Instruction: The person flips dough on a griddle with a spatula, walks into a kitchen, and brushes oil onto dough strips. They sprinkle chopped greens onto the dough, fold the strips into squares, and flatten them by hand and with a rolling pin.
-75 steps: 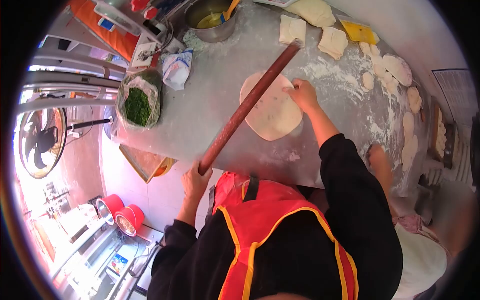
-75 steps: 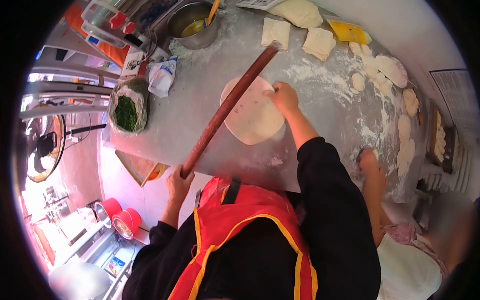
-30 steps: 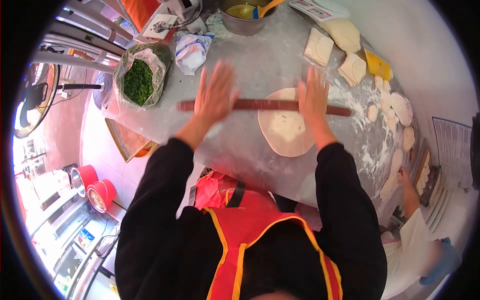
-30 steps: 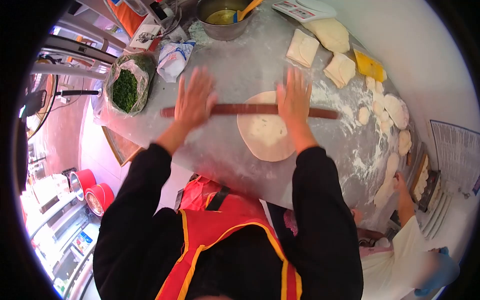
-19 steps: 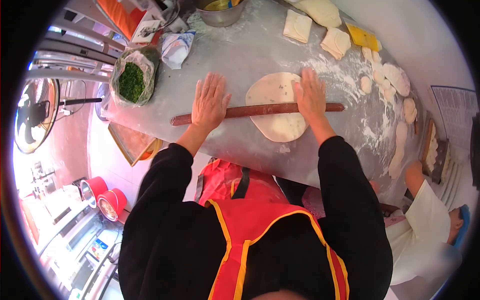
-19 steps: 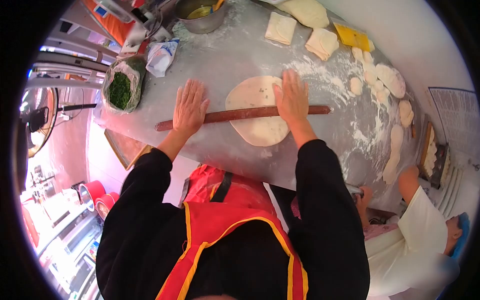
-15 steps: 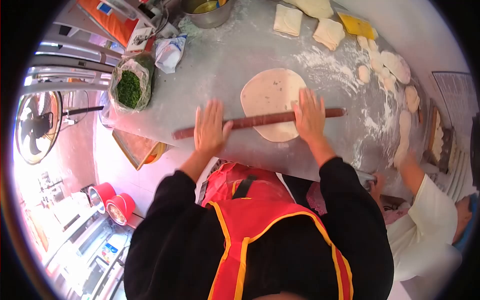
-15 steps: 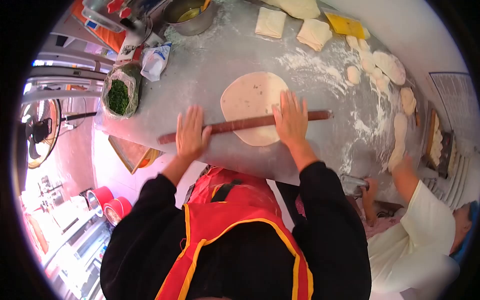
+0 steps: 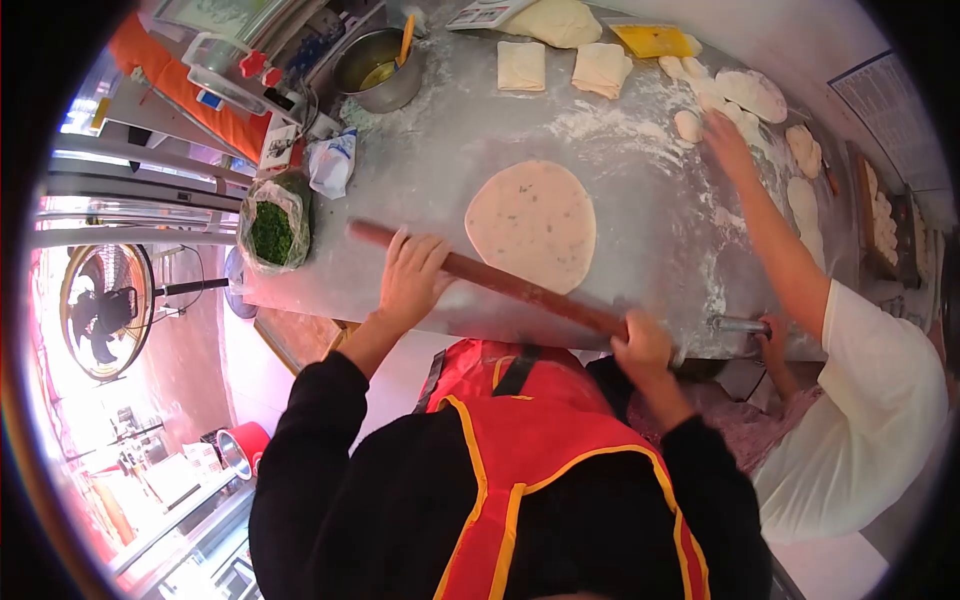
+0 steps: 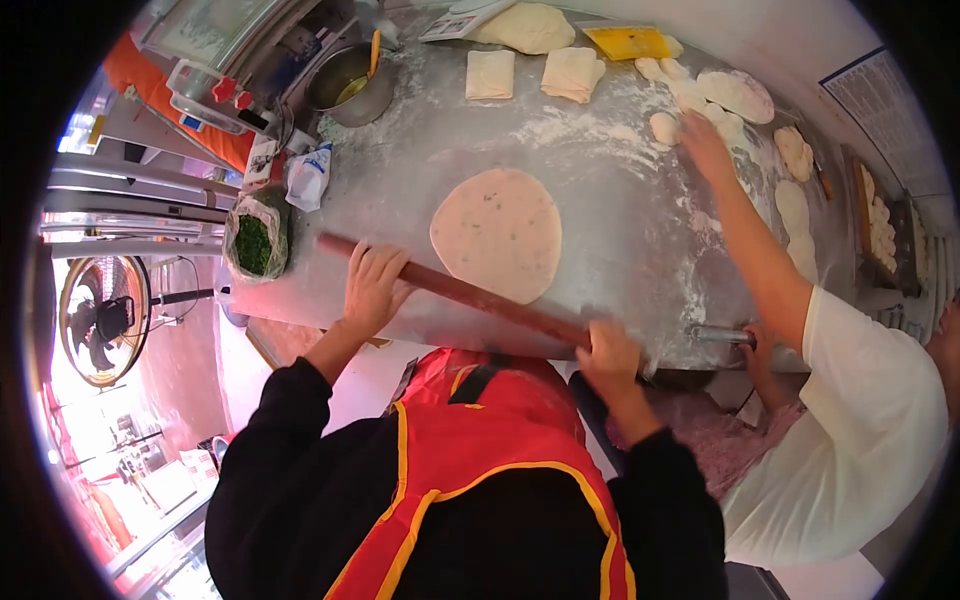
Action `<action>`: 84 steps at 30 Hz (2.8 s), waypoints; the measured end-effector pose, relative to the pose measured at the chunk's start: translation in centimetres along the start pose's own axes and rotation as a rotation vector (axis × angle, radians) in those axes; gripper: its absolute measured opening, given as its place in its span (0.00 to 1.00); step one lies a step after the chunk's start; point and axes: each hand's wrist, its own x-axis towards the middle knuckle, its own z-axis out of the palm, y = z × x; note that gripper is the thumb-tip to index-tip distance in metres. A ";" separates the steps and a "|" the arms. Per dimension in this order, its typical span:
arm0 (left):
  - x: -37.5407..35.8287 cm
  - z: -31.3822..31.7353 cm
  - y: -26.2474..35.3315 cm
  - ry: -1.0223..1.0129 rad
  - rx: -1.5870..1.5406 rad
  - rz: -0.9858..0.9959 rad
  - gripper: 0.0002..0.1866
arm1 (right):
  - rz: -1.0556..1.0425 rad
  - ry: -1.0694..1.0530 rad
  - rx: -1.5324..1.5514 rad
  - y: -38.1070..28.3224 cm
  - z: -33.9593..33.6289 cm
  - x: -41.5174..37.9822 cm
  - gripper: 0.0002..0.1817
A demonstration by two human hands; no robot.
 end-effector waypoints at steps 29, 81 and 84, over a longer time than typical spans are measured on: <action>26.1 17.4 18.2 -0.075 -0.114 0.461 0.41 | 0.729 -0.125 0.604 2.8 3.0 -11.2 0.17; 16.3 6.2 -3.7 -0.142 -0.043 0.538 0.28 | 0.302 0.225 0.066 -2.5 0.3 -1.9 0.14; 10.4 5.5 -6.5 -0.086 0.056 0.209 0.26 | 0.232 0.220 -0.031 -1.9 0.1 3.9 0.18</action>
